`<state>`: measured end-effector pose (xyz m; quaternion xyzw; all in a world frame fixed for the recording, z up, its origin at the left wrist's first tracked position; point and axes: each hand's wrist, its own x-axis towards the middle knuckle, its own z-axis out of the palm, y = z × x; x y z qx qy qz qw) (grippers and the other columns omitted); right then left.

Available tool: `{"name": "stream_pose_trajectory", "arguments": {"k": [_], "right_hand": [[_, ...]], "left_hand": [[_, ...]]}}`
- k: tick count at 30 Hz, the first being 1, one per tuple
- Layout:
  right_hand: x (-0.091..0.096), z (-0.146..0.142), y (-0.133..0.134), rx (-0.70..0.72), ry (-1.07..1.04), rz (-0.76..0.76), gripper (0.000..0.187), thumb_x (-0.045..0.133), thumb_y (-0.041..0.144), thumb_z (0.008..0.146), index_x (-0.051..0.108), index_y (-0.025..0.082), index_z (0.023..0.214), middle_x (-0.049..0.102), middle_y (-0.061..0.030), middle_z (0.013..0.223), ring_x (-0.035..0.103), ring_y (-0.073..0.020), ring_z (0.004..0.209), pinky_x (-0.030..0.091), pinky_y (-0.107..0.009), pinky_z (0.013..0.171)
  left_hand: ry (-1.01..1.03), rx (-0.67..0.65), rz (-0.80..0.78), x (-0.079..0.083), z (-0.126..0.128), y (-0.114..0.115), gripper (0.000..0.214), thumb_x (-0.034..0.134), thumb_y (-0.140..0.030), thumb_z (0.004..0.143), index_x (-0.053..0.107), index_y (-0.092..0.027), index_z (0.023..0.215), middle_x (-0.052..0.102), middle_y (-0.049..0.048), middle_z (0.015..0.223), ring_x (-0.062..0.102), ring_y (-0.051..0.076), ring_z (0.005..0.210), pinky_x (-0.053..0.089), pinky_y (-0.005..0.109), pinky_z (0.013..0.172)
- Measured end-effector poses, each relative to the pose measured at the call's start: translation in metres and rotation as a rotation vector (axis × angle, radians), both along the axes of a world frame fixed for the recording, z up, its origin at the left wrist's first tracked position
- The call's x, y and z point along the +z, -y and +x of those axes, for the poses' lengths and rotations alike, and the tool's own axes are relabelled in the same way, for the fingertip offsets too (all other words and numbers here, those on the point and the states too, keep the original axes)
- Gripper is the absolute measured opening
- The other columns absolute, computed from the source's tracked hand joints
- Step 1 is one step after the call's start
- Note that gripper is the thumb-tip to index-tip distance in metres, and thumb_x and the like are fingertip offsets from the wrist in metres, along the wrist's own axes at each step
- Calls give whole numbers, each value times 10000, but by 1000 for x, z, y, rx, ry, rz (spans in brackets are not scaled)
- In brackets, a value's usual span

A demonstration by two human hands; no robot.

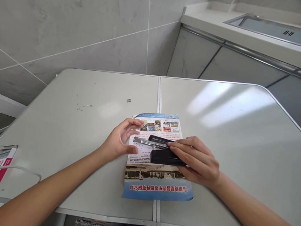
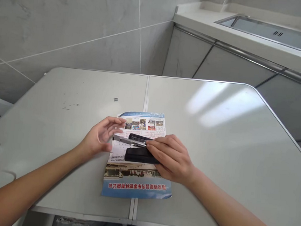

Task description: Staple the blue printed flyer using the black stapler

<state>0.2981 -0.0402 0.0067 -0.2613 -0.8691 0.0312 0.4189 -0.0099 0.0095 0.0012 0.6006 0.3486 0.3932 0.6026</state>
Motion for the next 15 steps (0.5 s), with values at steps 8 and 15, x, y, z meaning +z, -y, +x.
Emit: {"name": "stream_pose_trajectory", "arguments": {"k": [8, 15], "right_hand": [[12, 2, 16, -91, 311, 472, 260, 629, 95, 995, 826, 260, 1033, 816, -13, 1185, 708, -154, 1132, 530, -322, 977], [4, 2, 22, -106, 223, 374, 298, 743, 168, 964, 789, 358, 1190, 817, 60, 1170, 711, -130, 1110, 540, -255, 946]], "left_hand": [[335, -458, -674, 2, -7, -5, 804, 746, -691, 850, 635, -94, 1376, 645, 251, 1430, 635, 345, 1357, 455, 433, 1204], [405, -406, -764, 2, -5, -5, 455, 554, -395, 1078, 685, -53, 1347, 732, 204, 1305, 685, 321, 1301, 462, 403, 1217]]}}
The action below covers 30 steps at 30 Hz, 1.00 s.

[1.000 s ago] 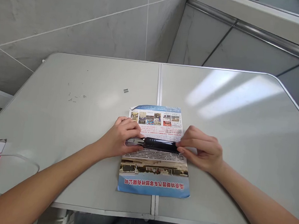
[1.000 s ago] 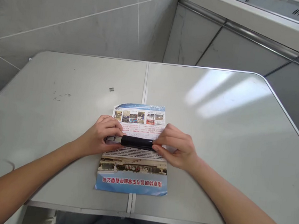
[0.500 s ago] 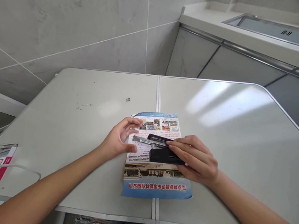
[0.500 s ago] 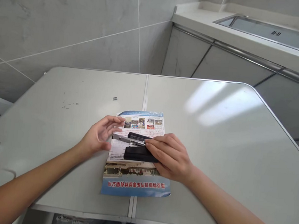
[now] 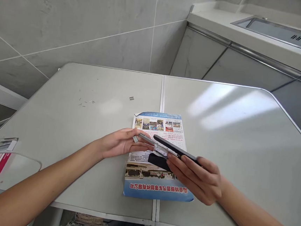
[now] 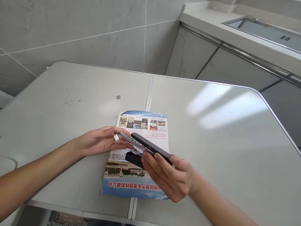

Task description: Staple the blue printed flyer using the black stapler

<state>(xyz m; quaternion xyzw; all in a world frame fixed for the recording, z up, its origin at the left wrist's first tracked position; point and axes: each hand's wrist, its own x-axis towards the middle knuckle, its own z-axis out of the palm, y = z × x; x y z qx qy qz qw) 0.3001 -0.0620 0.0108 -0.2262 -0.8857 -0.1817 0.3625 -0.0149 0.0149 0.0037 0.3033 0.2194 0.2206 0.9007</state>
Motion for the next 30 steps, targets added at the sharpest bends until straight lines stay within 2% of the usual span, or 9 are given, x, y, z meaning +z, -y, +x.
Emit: {"name": "stream_pose_trajectory", "arguments": {"k": [5, 8, 10, 13, 15, 17, 19, 24, 30], "right_hand": [[1, 1, -6, -157, -274, -208, 433, 732, 146, 915, 735, 296, 1321, 832, -29, 1076, 764, -238, 972, 591, -404, 866], [3, -3, -16, -59, -454, -427, 467, 724, 90, 857, 730, 256, 1293, 807, -69, 1007, 752, -251, 902, 611, -403, 766], [1, -7, -20, 9, -474, -625, 411, 729, 95, 851, 728, 242, 1235, 780, -74, 974, 740, -232, 860, 617, -370, 722], [-5, -14, -20, 69, -426, -767, 331, 719, 124, 853, 714, 224, 1168, 759, -70, 946, 720, -208, 821, 612, -338, 703], [-10, -17, -18, 97, -392, -802, 330, 703, 132, 850, 699, 220, 1168, 751, -65, 949, 706, -199, 823, 600, -326, 706], [-14, -18, -15, 107, -350, -867, 341, 688, 123, 836, 680, 217, 1163, 737, -61, 962, 687, -191, 836, 581, -311, 710], [-15, -16, -14, 99, -295, -955, 343, 676, 118, 806, 658, 215, 1134, 706, -55, 967, 655, -185, 836, 553, -296, 699], [-10, -15, -12, 51, -164, -1084, 324, 658, 140, 733, 574, 220, 1035, 615, -28, 940, 540, -164, 768, 431, -270, 616], [-5, -15, -9, 41, -90, -1054, 305, 651, 159, 785, 553, 218, 1067, 595, -27, 935, 508, -170, 776, 380, -279, 614]], "left_hand": [[-25, 208, -14, -3, 1, -4, 305, 570, -117, 1003, 718, -39, 1258, 740, 213, 1279, 704, 300, 1266, 497, 422, 1200], [-66, 365, 24, -2, 1, -7, 333, 591, 1, 930, 715, -63, 1232, 723, 188, 1333, 686, 259, 1300, 496, 357, 1207], [-104, 417, 65, 0, 2, -8, 258, 626, -39, 959, 708, -80, 1200, 701, 182, 1375, 662, 243, 1336, 487, 321, 1214], [-170, 411, 146, 1, 3, -6, 121, 687, -209, 1006, 678, -118, 1086, 723, 160, 1315, 735, 212, 1205, 576, 276, 1088], [-210, 380, 219, 0, 4, -5, 197, 697, -329, 1011, 642, -143, 1046, 752, 119, 1179, 789, 156, 912, 650, 242, 828], [-248, 363, 310, -2, 5, -4, 272, 677, -423, 1014, 626, -157, 1031, 738, 61, 1001, 696, 90, 624, 578, 200, 562], [-281, 352, 388, -3, 5, -4, 311, 653, -466, 1020, 623, -158, 987, 656, 3, 825, 549, 47, 495, 441, 165, 450], [-271, 264, 441, -2, 5, 0, 326, 616, -476, 1035, 601, -168, 931, 448, -45, 737, 365, 34, 514, 283, 161, 471], [-327, 294, 739, -7, 6, 14, 257, 501, -401, 1094, 647, -217, 1196, 589, 10, 863, 466, 76, 585, 383, 209, 518]]}}
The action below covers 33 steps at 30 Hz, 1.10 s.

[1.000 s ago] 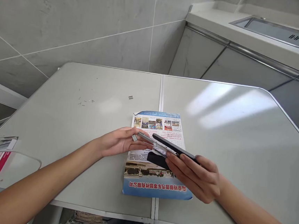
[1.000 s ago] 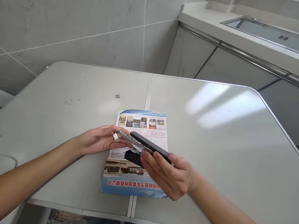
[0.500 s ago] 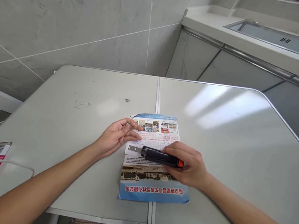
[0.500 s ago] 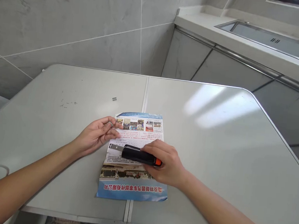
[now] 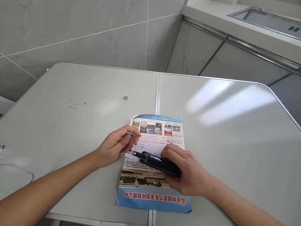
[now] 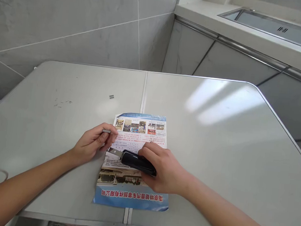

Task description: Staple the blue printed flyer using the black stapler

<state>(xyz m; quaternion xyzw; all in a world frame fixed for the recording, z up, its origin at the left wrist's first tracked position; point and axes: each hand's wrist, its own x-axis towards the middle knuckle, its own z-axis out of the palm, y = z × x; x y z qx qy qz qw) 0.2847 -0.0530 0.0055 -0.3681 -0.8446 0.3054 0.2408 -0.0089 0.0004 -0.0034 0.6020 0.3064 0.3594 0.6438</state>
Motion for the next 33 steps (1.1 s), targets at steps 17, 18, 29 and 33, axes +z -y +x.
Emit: {"name": "stream_pose_trajectory", "arguments": {"k": [17, 18, 29, 33], "right_hand": [[12, -14, 21, 112, -34, 884, 176, 868, 268, 829, 732, 273, 941, 742, -28, 1309, 621, -216, 1180, 551, -394, 940], [12, -15, 21, 123, -21, 879, 167, 860, 302, 845, 730, 277, 946, 733, -27, 1346, 612, -214, 1209, 553, -397, 951], [16, -17, 18, 178, -44, 892, 167, 855, 286, 840, 689, 303, 856, 743, 29, 1338, 637, -198, 1210, 566, -400, 974], [17, -17, 18, 181, -42, 926, 146, 846, 299, 843, 704, 330, 850, 730, 81, 1353, 641, -192, 1221, 581, -404, 963]], "left_hand": [[-370, -329, 1022, 31, 3, 16, 201, 757, -237, 863, 787, -417, 948, 745, -23, 772, 644, 168, 584, 561, 348, 597], [-314, -367, 1033, 32, 7, 16, 187, 765, -242, 856, 779, -417, 919, 746, -30, 774, 636, 159, 570, 530, 338, 557], [-145, -274, 1189, 25, 10, 19, 168, 756, -210, 817, 651, -310, 733, 777, -34, 819, 640, 151, 579, 437, 337, 516], [-293, -419, 901, 25, 12, 19, 150, 764, -267, 790, 671, -351, 707, 771, -42, 821, 611, 161, 558, 409, 342, 515]]}}
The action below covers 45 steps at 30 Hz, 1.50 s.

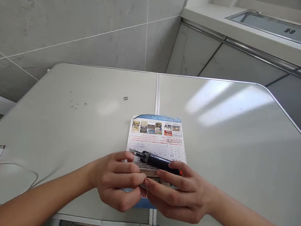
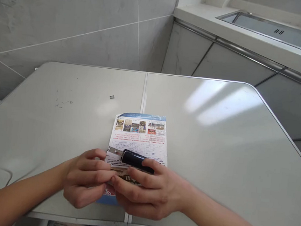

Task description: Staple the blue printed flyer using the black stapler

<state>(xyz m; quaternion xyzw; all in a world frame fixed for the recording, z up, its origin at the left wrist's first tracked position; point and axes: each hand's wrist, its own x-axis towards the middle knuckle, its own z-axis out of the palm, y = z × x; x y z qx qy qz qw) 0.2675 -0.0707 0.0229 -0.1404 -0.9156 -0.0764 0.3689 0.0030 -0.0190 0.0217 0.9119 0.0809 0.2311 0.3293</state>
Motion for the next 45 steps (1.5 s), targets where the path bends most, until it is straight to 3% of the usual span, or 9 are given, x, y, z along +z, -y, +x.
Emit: {"name": "stream_pose_trajectory", "arguments": {"k": [9, 14, 21, 30, 32, 36, 39, 42, 45], "right_hand": [[-5, 2, 1, 34, 34, -57, 39, 789, 295, 895, 770, 318, 922, 681, 87, 1439, 604, -208, 1306, 571, -411, 1000], [-10, 3, 2, -1, 96, -21, 150, 761, 315, 910, 799, 343, 1053, 600, 127, 1533, 566, -197, 1353, 567, -378, 1015], [-12, 4, 1, 21, 88, -5, 98, 729, 274, 939, 792, 298, 1010, 610, 78, 1525, 590, -220, 1316, 545, -420, 1015], [-2, 6, -4, 29, -32, -14, 162, 645, 147, 950, 771, 246, 927, 717, 25, 1393, 664, -197, 1176, 579, -408, 982], [1, 13, -10, -83, -117, -69, 193, 651, 93, 928, 759, 223, 1021, 744, -25, 1330, 687, -197, 1123, 594, -396, 952], [0, 41, -36, -540, -331, -324, 413, 668, 81, 909, 681, 228, 1295, 738, -105, 1272, 690, -269, 1141, 587, -446, 906], [-13, 66, -62, -767, -381, -496, 375, 659, 166, 922, 685, 280, 1278, 734, -86, 1248, 682, -295, 1089, 572, -442, 801], [-31, 86, -82, -912, -336, -653, 364, 659, 221, 901, 697, 284, 1257, 748, -77, 1150, 665, -293, 980, 550, -433, 741], [-45, 95, -93, -922, -252, -764, 385, 647, 269, 892, 694, 279, 1275, 743, -84, 1177, 633, -316, 1031, 557, -470, 798]], "left_hand": [[86, 62, 15, 6, 1, 2, 223, 774, -249, 859, 654, -311, 682, 786, -31, 823, 605, 133, 527, 413, 331, 519], [118, 111, -86, 8, 2, 3, 252, 790, -257, 859, 619, -290, 677, 779, -31, 819, 622, 134, 528, 427, 338, 532], [277, 68, 557, 4, 1, 1, 331, 799, -289, 882, 544, -238, 676, 784, -4, 849, 630, 113, 595, 515, 304, 594], [234, 154, 539, 9, -4, 6, 295, 685, -367, 1001, 543, -222, 788, 774, 39, 897, 648, 137, 688, 507, 339, 687], [205, 207, 537, 9, -7, 5, 288, 597, -390, 1053, 544, -220, 826, 775, 56, 895, 657, 155, 728, 500, 356, 715], [192, 402, 491, 3, -9, 0, 153, 481, -283, 1089, 556, -225, 969, 766, 45, 874, 638, 165, 742, 472, 361, 737], [165, 585, 459, -4, -10, -11, 50, 516, -230, 1055, 563, -224, 1072, 745, 43, 898, 631, 183, 790, 461, 368, 764], [-18, 793, 445, -12, -15, -29, 110, 560, -230, 1032, 596, -217, 1135, 726, 82, 1059, 638, 231, 964, 481, 401, 871], [-246, 948, 380, -20, -25, -49, 215, 537, -293, 1044, 623, -197, 1217, 657, 141, 1276, 603, 299, 1155, 491, 460, 987]]}}
